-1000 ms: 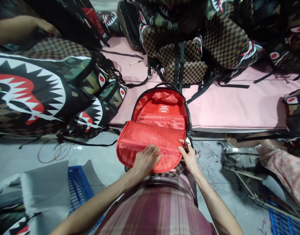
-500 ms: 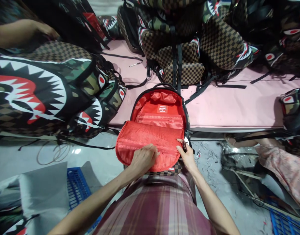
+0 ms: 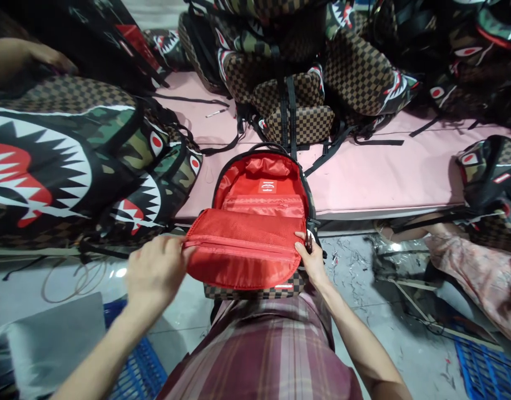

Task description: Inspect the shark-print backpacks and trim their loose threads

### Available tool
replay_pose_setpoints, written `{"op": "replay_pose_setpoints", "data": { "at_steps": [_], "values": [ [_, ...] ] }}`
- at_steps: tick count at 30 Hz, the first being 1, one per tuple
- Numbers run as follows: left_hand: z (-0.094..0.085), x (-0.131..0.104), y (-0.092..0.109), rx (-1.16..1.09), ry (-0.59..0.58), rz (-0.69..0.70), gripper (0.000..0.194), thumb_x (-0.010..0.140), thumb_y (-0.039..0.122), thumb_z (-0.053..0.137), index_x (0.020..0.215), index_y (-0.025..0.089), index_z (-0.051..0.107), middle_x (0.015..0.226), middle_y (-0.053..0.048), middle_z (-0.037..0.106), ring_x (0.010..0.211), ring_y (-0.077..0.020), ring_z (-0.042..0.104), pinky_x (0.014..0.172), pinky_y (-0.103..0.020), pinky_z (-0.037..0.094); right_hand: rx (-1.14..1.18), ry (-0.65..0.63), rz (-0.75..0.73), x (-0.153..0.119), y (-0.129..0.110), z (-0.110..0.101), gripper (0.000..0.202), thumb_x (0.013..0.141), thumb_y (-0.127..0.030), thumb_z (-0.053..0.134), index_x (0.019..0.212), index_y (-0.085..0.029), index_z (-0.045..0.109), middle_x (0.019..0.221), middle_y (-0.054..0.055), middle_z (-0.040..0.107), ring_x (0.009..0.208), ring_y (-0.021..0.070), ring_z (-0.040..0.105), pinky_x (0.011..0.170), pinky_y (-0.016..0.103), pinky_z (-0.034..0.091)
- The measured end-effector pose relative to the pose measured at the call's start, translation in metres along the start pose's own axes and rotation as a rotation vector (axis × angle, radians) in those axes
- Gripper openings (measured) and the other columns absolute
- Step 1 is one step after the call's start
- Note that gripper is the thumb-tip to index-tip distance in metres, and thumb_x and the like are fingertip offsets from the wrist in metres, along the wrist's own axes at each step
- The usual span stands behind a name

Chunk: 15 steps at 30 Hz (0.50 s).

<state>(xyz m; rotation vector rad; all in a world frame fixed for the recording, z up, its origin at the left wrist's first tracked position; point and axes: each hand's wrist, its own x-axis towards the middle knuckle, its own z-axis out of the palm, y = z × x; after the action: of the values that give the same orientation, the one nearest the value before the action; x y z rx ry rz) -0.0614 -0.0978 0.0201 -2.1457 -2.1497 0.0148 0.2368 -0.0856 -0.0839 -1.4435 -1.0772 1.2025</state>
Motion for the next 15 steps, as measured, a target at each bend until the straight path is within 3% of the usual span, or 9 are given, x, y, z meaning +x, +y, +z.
{"op": "replay_pose_setpoints", "data": {
  "at_steps": [3, 5, 8, 11, 15],
  "values": [
    [0.022, -0.011, 0.040, -0.226, -0.022, 0.407, 0.030, 0.085, 0.027, 0.048, 0.114, 0.017, 0.053, 0.117, -0.014, 0.056, 0.107, -0.0284, 0.052, 0.090, -0.043, 0.042, 0.022, 0.013, -0.010, -0.001, -0.002, 0.000, 0.039, 0.076, -0.044, 0.059, 0.107, -0.020, 0.062, 0.113, 0.006, 0.062, 0.104, 0.0235, 0.054, 0.095, 0.039, 0.037],
    [0.036, -0.017, 0.060, -0.312, -0.089, 0.591, 0.036, 0.084, 0.024, 0.051, 0.119, 0.016, 0.049, 0.125, -0.014, 0.052, 0.116, -0.0279, 0.048, 0.095, -0.041, 0.041, 0.035, 0.004, -0.011, -0.003, -0.002, -0.001, 0.038, 0.078, -0.044, 0.057, 0.106, -0.020, 0.062, 0.112, 0.006, 0.062, 0.104, 0.0231, 0.054, 0.095, 0.038, 0.037],
    [0.044, -0.023, 0.073, -0.346, -0.127, 0.698, 0.041, 0.085, 0.023, 0.050, 0.125, 0.014, 0.045, 0.130, -0.015, 0.050, 0.123, -0.0280, 0.043, 0.098, -0.043, 0.041, 0.061, 0.020, 0.026, -0.005, 0.001, 0.000, 0.038, 0.079, -0.045, 0.055, 0.106, -0.020, 0.062, 0.112, 0.006, 0.062, 0.102, 0.0227, 0.054, 0.094, 0.037, 0.037],
    [0.040, -0.028, 0.074, -0.410, -0.124, 0.771, 0.047, 0.086, 0.025, 0.048, 0.131, 0.014, 0.040, 0.130, -0.014, 0.050, 0.127, -0.0275, 0.039, 0.100, -0.043, 0.041, 0.096, 0.040, 0.038, -0.007, 0.005, 0.000, 0.038, 0.079, -0.045, 0.055, 0.106, -0.020, 0.062, 0.113, 0.006, 0.061, 0.104, 0.0230, 0.053, 0.094, 0.037, 0.037],
    [0.042, -0.030, 0.062, -0.396, -0.093, 0.656, 0.049, 0.088, 0.030, 0.045, 0.133, 0.013, 0.036, 0.131, -0.015, 0.049, 0.124, -0.0267, 0.043, 0.097, -0.042, 0.043, 0.101, 0.026, 0.049, -0.007, 0.009, -0.001, 0.041, 0.078, -0.047, 0.056, 0.108, -0.020, 0.062, 0.111, 0.006, 0.062, 0.100, 0.0236, 0.055, 0.090, 0.037, 0.040]
  ]
}}
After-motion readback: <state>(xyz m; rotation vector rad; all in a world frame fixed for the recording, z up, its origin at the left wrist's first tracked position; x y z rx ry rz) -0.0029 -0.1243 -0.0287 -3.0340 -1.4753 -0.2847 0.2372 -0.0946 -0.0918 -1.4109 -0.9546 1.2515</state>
